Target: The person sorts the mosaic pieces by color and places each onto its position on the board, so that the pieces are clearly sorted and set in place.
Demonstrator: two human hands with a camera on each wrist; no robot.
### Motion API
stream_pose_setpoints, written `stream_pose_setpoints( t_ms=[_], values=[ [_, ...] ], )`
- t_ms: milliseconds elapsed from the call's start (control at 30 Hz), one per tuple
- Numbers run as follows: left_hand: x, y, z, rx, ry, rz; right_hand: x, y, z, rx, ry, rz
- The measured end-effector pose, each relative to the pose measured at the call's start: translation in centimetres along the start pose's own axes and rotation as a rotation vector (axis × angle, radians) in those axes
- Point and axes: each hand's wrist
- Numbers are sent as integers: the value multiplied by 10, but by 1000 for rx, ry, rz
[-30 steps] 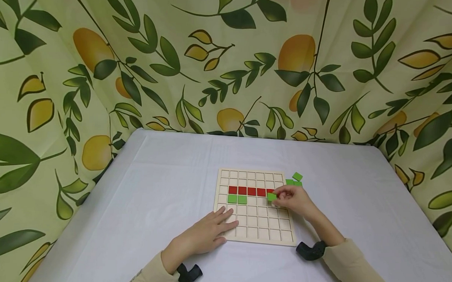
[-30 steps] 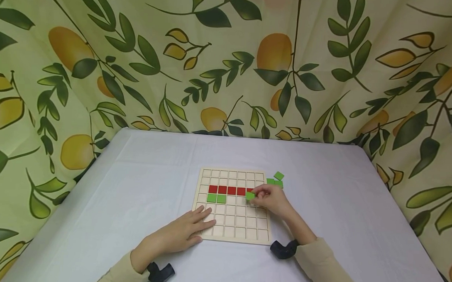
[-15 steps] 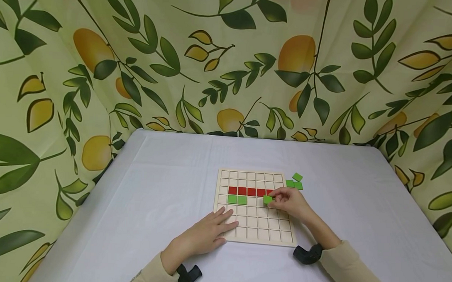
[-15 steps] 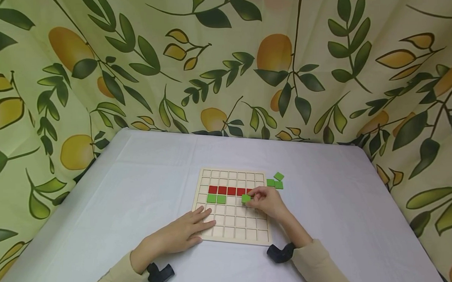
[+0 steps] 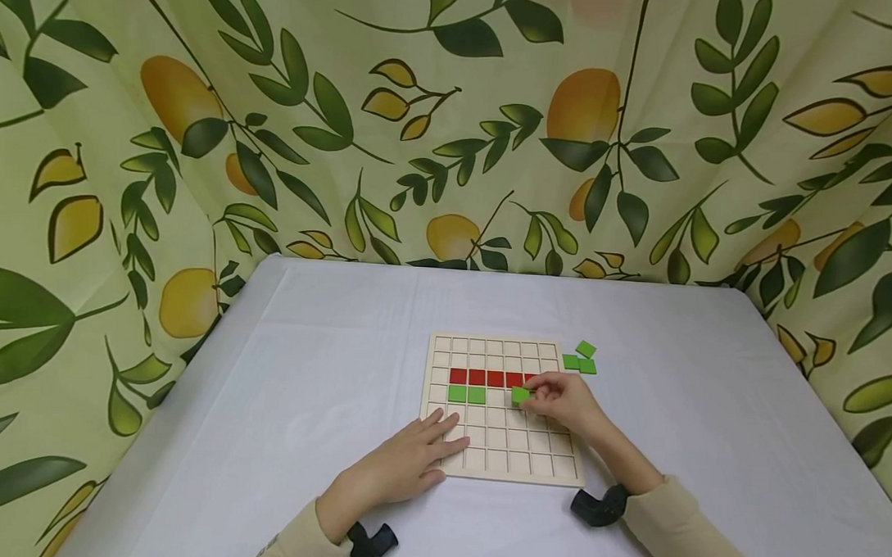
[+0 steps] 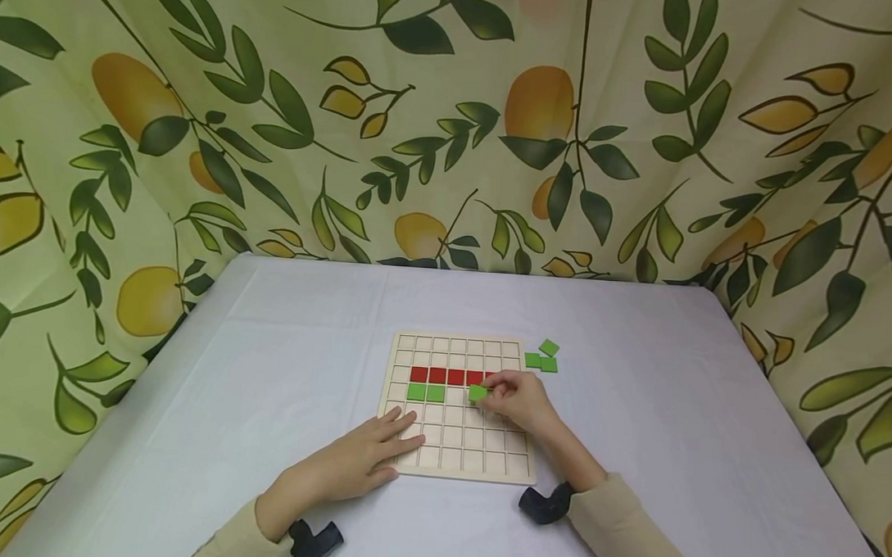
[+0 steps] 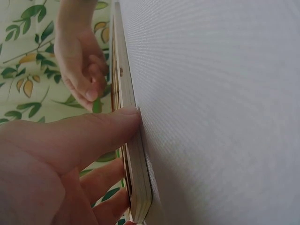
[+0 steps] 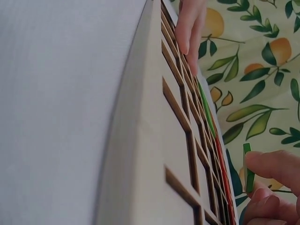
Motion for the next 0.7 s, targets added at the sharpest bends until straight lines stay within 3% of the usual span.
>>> stream_pose_setpoints(
  t_ms=[700],
  values=[
    [1,1,0,-3,-4,-3,7,-16,2,-17,32,-3]
  ],
)
Point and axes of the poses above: each hand's wrist, its own z-axis towards the middle knuckle, its own y-axis out of the back of the hand, x = y × z, and after that the axes turned 6 degrees about -y, right-handed
